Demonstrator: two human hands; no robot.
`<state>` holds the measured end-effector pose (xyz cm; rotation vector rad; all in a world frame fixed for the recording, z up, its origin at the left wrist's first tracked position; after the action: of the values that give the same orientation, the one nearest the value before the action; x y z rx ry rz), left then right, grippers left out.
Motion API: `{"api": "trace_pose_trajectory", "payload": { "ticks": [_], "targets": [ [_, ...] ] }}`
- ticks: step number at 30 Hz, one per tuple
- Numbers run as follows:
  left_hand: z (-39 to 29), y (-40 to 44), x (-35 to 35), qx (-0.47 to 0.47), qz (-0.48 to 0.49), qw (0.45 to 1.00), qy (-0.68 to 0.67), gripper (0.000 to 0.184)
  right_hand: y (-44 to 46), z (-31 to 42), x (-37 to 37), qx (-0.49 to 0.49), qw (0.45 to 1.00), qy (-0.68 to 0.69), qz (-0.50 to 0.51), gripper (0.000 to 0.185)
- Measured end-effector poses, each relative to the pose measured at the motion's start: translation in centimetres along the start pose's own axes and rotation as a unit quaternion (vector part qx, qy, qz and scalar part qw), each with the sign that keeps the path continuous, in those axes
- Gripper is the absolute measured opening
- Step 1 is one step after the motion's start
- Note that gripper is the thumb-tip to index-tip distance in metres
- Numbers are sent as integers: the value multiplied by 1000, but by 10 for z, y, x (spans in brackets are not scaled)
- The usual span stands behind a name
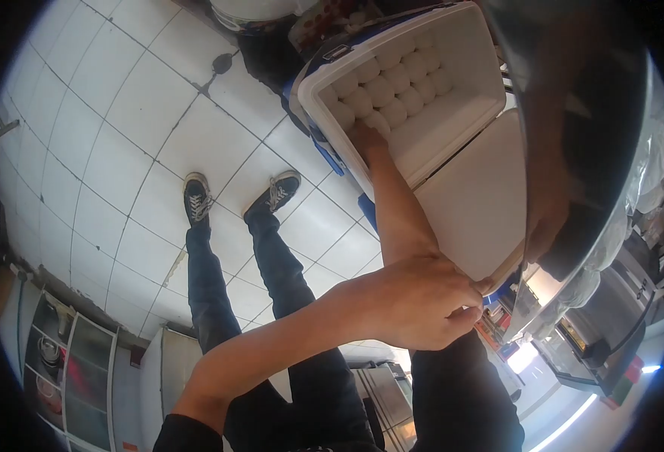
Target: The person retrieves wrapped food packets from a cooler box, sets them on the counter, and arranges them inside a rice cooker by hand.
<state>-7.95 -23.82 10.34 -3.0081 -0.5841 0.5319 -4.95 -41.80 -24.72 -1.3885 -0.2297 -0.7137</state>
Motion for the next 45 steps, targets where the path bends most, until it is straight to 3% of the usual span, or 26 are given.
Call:
{"api": "trace_pose_trajectory", "payload": {
  "ticks": [1,4,8,13,16,19,22,23,25,28,31,34,36,37,41,45],
  "targets": [
    [0,1,-1,4,2,1000,-1,30,-1,-3,-1,8,1000,11,8,70],
    [1,2,-3,1,-1,1000,16,29,4,-8,0,89,994,-53,42,58],
    [3,2,-4,-9,-7,1000,6,30,-8,-3,6,65,996,-50,29,61],
    [-10,0,5,14,9,1000,-7,30,-15,-10,10,77,982,-165,-55,61],
    [-18,1,6,49,29,998,14,30,-7,-20,3,167,967,-162,-107,57],
    [-19,1,-1,57,24,998,15,30,-34,-7,19,113,992,12,-58,55],
    [-23,1,-2,74,46,996,19,29,-33,-27,16,65,988,60,-126,58],
    [-24,1,-3,79,55,995,20,29,-31,-35,17,22,970,208,-126,59],
    [-25,0,-3,81,58,995,27,29,-22,-39,25,-60,863,488,-117,59],
    [-26,-1,-3,66,41,996,35,29,-11,-25,28,-39,771,630,-85,59],
    [-20,-1,-2,44,19,998,42,28,2,-20,6,-61,790,608,-46,57],
    [-16,-5,-3,28,1,998,53,27,16,-28,-22,-137,793,586,-95,54],
    [-15,-8,-2,32,9,999,37,28,12,-27,-21,72,921,363,-125,42],
    [-14,-8,-1,33,6,999,41,28,9,-23,-20,176,946,235,-135,38],
    [-13,-8,-3,23,-19,999,25,26,22,-23,-24,137,872,446,-148,43],
    [-13,-7,-1,34,-6,999,-18,23,14,-1,-15,37,712,694,-101,67]
  ]
}}
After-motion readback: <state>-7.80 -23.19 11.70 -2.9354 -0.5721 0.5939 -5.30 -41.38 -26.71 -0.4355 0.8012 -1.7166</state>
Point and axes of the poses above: each hand's wrist, its own y-axis towards the middle knuckle, its own x-axis out of the back of the hand, z = x × y, the point moved 3 cm from there along y, towards the middle knuckle, and after that the axes turned 15 degrees about x, right-handed, at the moved point
